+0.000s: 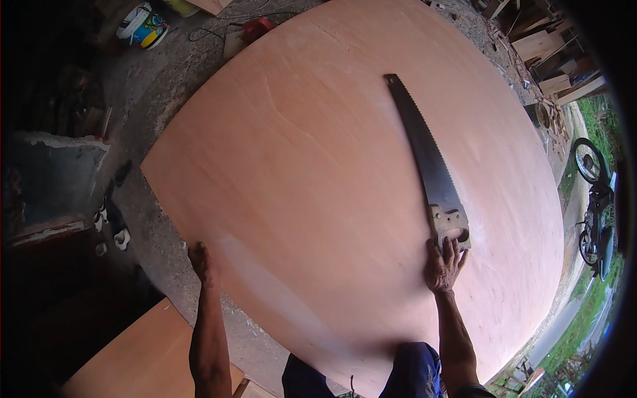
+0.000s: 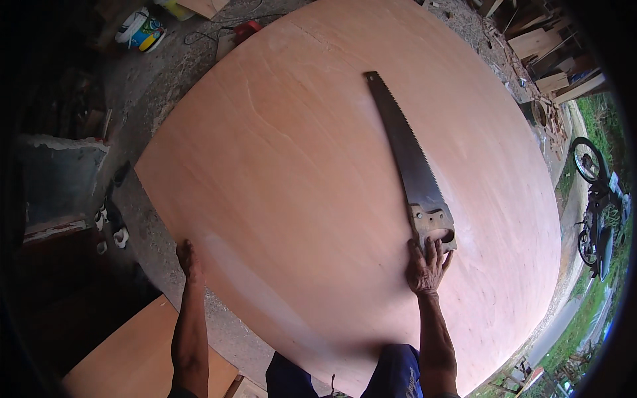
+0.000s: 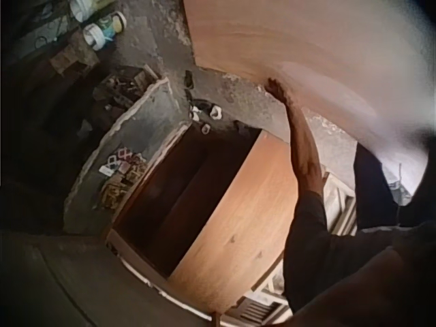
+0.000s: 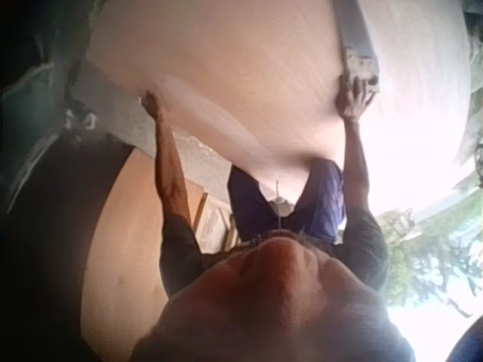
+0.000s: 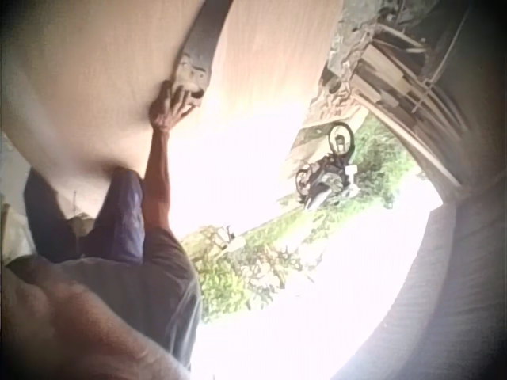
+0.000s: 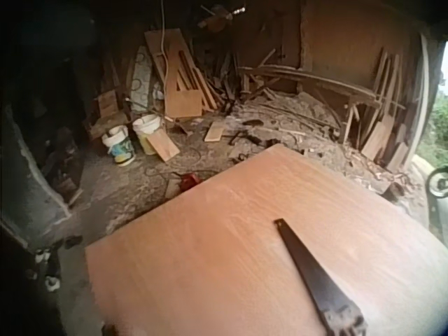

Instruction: The person positions a large sheet of plywood on a workbench, then uses a hand saw to cut it into two pieces. The person repositions the sheet and continues sawing until the cut is complete.

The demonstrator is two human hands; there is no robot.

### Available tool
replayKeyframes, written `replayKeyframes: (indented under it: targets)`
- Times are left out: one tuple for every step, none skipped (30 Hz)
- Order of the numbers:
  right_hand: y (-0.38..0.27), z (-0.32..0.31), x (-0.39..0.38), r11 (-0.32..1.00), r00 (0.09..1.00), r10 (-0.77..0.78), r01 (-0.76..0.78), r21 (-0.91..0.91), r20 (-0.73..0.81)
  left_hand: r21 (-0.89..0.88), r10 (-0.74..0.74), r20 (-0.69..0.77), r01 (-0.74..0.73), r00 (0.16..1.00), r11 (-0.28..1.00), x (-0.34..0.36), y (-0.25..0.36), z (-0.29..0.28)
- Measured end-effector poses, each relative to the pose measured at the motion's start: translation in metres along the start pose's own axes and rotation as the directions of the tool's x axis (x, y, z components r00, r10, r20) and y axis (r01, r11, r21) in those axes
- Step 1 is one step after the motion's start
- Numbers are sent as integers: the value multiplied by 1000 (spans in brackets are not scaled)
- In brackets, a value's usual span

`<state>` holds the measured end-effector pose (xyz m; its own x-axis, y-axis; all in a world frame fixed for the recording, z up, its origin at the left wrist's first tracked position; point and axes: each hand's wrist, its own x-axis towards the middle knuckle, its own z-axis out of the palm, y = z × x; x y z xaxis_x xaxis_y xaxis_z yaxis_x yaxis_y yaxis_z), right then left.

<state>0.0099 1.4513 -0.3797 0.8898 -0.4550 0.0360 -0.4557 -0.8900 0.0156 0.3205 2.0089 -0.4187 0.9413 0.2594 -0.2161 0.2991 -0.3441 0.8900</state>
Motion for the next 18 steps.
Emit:
replayKeyframes:
  targets:
    - [-1, 1, 2, 1000, 1000, 4, -4, 5, -3, 56, 22, 4, -22, 1000, 998, 2, -1, -3]
    - [-2, 2, -1, 1000, 1000, 27, -27, 3, 2, 67, 16, 31, -18, 999, 998, 6, 4, -1]
    - [0, 1, -3, 999, 999, 45, -45, -9, 10, 71, 1, 57, -5, 998, 997, 5, 8, 3]
    - [1, 3, -5, 999, 999, 32, -32, 1, 8, 76, -13, 83, 7, 996, 997, 3, 10, 5]
    - [2, 7, -3, 1000, 1000, 14, -14, 13, 0, 81, -17, 60, 12, 998, 997, 5, 3, 3]
    - [3, 10, 0, 1000, 1000, -5, 5, 26, -10, 86, -20, 37, 17, 999, 996, 8, -3, -1]
    - [4, 12, 1, 998, 1000, -12, 13, 55, -20, 91, -23, 14, 21, 1000, 996, 9, -10, -4]
    - [8, 15, -2, 997, 1000, -2, 4, 74, -26, 79, -8, 70, 3, 997, 997, 4, -4, 4]
    - [11, 15, -6, 995, 999, 8, -5, 96, -31, 66, 12, 125, -21, 992, 998, -6, 12, 11]
    - [11, 11, -6, 999, 999, -9, 10, 52, -32, 53, 33, 172, -43, 985, 998, -16, 31, 15]
    - [10, 10, -5, 998, 999, -15, 17, 53, -33, 68, 59, 166, -71, 984, 995, -24, 31, 8]
    - [9, 10, -3, 998, 999, -21, 23, 54, -33, 101, 90, 124, -103, 988, 990, -25, 24, 7]
    - [8, 10, -1, 998, 999, -28, 29, 54, -32, 172, 128, 61, -137, 990, 976, -18, 12, 11]
    - [7, 10, 1, 996, 996, -55, 60, 62, -68, 251, 152, 2, -148, 988, 957, -16, 1, 12]
    - [5, 12, 1, 995, 994, -57, 64, 77, -93, 325, 165, -37, -144, 986, 935, -13, -3, 11]
    - [5, 11, 3, 993, 991, -58, 69, 92, -117, 378, 166, -60, -132, 984, 917, -13, -9, 14]
    - [4, 13, 3, 992, 989, -59, 74, 104, -138, 428, 150, -71, -105, 986, 898, -13, -7, 18]
    - [4, 10, 3, 996, 992, -54, 61, 62, -113, 475, 137, -86, -80, 987, 876, -13, -4, 21]
